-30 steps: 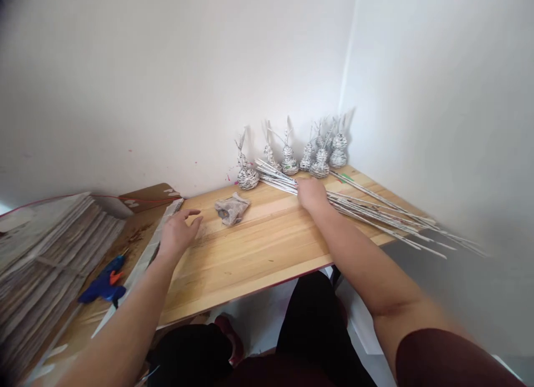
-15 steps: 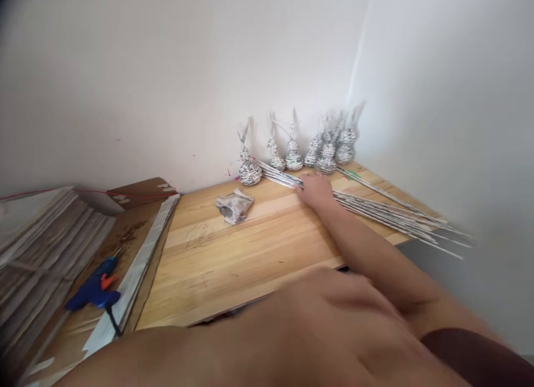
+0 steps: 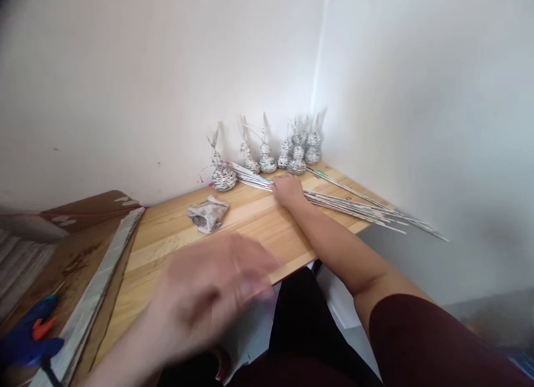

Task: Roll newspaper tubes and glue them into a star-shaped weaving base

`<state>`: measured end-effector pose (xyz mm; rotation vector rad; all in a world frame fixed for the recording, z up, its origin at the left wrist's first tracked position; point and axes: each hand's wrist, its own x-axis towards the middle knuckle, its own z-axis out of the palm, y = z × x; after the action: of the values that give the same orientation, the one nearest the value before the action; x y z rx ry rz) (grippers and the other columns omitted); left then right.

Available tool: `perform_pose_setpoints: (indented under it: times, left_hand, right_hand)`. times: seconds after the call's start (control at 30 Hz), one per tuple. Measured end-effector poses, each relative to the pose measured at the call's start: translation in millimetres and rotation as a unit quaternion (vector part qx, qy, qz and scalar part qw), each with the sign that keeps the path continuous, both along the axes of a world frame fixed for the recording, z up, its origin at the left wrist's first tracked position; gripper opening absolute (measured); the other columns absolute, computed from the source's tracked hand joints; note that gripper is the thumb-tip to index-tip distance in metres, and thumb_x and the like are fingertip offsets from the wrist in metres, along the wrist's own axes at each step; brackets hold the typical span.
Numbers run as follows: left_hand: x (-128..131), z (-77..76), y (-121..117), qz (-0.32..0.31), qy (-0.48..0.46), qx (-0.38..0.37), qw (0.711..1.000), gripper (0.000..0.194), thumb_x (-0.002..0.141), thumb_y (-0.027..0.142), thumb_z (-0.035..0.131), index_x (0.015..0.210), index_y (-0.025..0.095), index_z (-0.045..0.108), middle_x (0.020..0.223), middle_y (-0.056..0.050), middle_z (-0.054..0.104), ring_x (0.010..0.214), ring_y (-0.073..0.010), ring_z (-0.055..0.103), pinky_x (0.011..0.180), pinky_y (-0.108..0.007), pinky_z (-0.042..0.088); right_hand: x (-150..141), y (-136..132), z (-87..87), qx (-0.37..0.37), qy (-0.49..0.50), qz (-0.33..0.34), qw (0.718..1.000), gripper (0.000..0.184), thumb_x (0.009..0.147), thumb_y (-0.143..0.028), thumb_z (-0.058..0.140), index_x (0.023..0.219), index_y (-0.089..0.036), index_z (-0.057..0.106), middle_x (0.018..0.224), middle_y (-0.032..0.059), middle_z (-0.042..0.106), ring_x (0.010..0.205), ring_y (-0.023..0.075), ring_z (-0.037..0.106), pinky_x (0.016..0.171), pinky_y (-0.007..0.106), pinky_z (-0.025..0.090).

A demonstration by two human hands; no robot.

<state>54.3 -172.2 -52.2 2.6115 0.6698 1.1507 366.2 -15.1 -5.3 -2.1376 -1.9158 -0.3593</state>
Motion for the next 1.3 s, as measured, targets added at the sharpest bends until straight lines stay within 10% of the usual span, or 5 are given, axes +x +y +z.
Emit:
perform_pose_setpoints:
  times: [0.07, 0.13, 0.4, 0.97, 1.3]
  left_hand:
    - [32.7, 70.5, 70.3, -0.004, -0.003, -0.012, 1.000, 0.023, 0.088, 0.032, 0.056, 0.107, 0.026, 0.068, 0.100, -0.005, 0.071, 0.093, -0.0199, 0.067, 0.085, -0.036, 0.054]
    - [46.2, 92.3, 107.6, 0.040, -0.038, -0.001, 0.998, 0.019, 0.089, 0.028, 0.056, 0.102, 0.022, 0.069, 0.095, -0.005, 0.072, 0.090, -0.0180, 0.067, 0.084, -0.032, 0.052]
    - [16.2, 27.3, 148.4, 0.200, 0.004, -0.117, 0.973, 0.025, 0.087, 0.040, 0.054, 0.093, 0.022, 0.071, 0.075, 0.000, 0.072, 0.065, -0.0143, 0.066, 0.062, -0.022, 0.049]
    - [22.8, 18.4, 160.8, 0.170, 0.020, -0.196, 0.966, 0.030, 0.088, 0.043, 0.047, 0.090, 0.023, 0.070, 0.087, -0.003, 0.073, 0.078, -0.0171, 0.065, 0.071, -0.025, 0.046]
    - [20.9, 17.2, 164.5, 0.167, 0.007, -0.218, 0.961, 0.031, 0.086, 0.045, 0.049, 0.091, 0.023, 0.070, 0.079, -0.002, 0.072, 0.071, -0.0170, 0.065, 0.068, -0.024, 0.047]
  right_hand:
    - [-0.9, -0.9, 0.9, 0.002, 0.016, -0.002, 1.000, 0.037, 0.095, -0.040, 0.040, 0.102, -0.017, 0.068, 0.102, 0.0132, 0.069, 0.098, 0.0288, 0.056, 0.082, 0.038, 0.035]
    - [-1.7, -2.6, 1.7, 0.022, 0.029, 0.006, 0.999, 0.039, 0.096, -0.042, 0.039, 0.108, -0.018, 0.066, 0.103, 0.0124, 0.068, 0.100, 0.0283, 0.054, 0.084, 0.037, 0.034]
    - [-0.2, -4.6, 1.7, 0.045, 0.033, 0.030, 0.998, 0.032, 0.095, -0.035, 0.042, 0.099, -0.015, 0.066, 0.102, 0.0115, 0.066, 0.099, 0.0261, 0.051, 0.086, 0.036, 0.033]
    - [6.6, -21.9, 7.4, 0.149, 0.044, 0.066, 0.986, 0.036, 0.096, -0.029, 0.036, 0.093, -0.014, 0.069, 0.090, 0.0115, 0.067, 0.090, 0.0234, 0.053, 0.089, 0.034, 0.035]
    - [93.6, -165.9, 9.5, 0.277, 0.101, -0.114, 0.949, 0.028, 0.088, -0.036, 0.049, 0.096, -0.018, 0.069, 0.102, 0.0114, 0.071, 0.101, 0.0248, 0.060, 0.099, 0.038, 0.037]
